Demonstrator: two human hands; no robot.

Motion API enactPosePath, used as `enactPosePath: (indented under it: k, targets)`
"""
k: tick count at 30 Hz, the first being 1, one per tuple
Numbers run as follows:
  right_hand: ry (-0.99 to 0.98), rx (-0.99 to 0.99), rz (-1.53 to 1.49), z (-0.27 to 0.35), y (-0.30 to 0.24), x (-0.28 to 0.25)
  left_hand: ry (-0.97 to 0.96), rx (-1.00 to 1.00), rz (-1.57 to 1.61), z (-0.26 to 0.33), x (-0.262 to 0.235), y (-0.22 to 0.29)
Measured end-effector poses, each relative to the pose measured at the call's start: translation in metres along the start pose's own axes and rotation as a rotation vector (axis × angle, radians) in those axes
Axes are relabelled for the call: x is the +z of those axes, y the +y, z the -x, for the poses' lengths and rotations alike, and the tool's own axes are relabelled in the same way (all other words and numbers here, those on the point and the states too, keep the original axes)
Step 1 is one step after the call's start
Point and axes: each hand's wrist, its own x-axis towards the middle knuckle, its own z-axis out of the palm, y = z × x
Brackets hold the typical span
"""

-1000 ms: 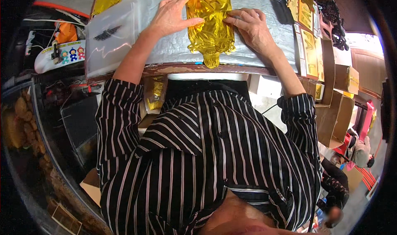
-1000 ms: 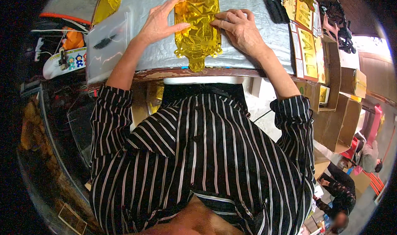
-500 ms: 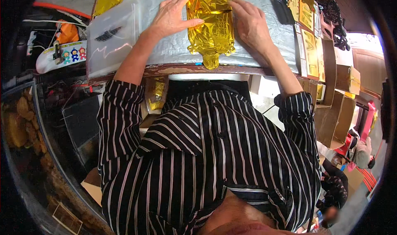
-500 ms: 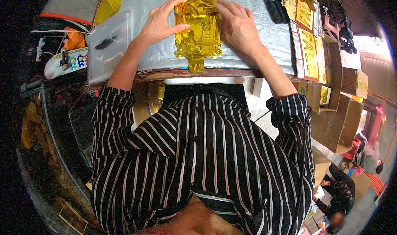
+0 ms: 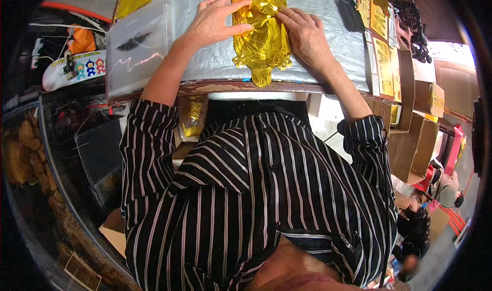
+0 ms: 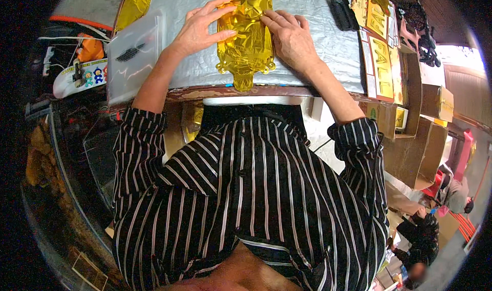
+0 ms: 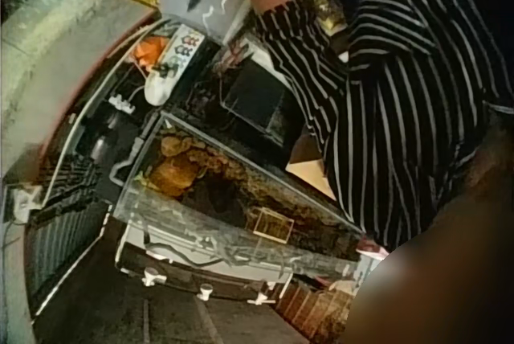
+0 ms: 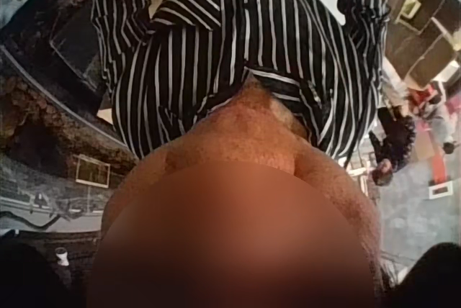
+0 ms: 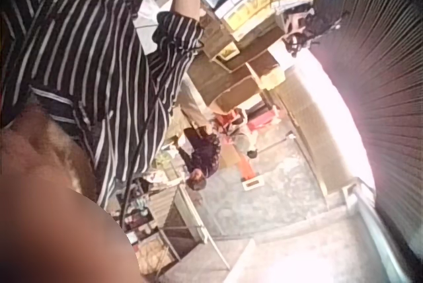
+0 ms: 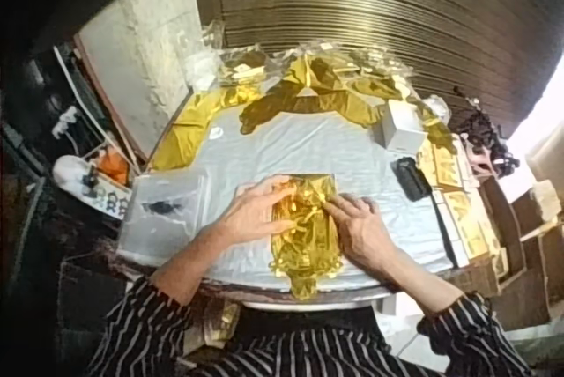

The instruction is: The person folds a large gold foil balloon by hand on a workspace table.

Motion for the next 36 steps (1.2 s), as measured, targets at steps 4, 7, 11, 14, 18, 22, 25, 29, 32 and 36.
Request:
enactPosePath:
  k: [4,7,11,14,18,22,25,29,32,36]
  targets:
    - [-0.018,-0.012,-0.004,-0.001,-0.001,0.0,0.06,-0.031,0.12,-0.002,0.001,-0.001]
    - [-0.021,-0.031,0.007,-0.002,-0.001,-0.002,0.09,-0.051,0.165,-0.005,0.0,-0.001]
    - [0.013,-0.082,-0.025,-0.009,-0.002,-0.003,0.119,-0.037,0.179,-0.005,-0.003,0.002]
    - [-0.008,-0.121,-0.085,-0.012,0.0,-0.002,0.107,-0.044,0.246,-0.006,-0.009,0.009]
    - [0.035,-0.094,-0.203,-0.014,0.001,-0.001,0.103,-0.023,0.246,-0.005,-0.012,0.01]
    - [0.096,-0.021,-0.345,-0.017,0.015,0.001,0.064,-0.044,0.319,-0.002,-0.025,-0.002]
    - [0.116,-0.055,-0.253,-0.021,0.03,0.0,-0.008,-0.001,0.317,-0.011,-0.033,-0.003]
    - [0.06,-0.078,-0.327,-0.046,0.042,-0.003,-0.109,0.096,0.25,-0.019,-0.037,-0.019]
    - [-0.109,0.049,-0.402,-0.055,0.053,-0.005,-0.196,0.117,0.231,-0.03,-0.035,-0.022]
    - [-0.135,0.043,-0.43,-0.057,0.058,-0.005,-0.2,0.163,0.213,-0.042,-0.033,-0.025]
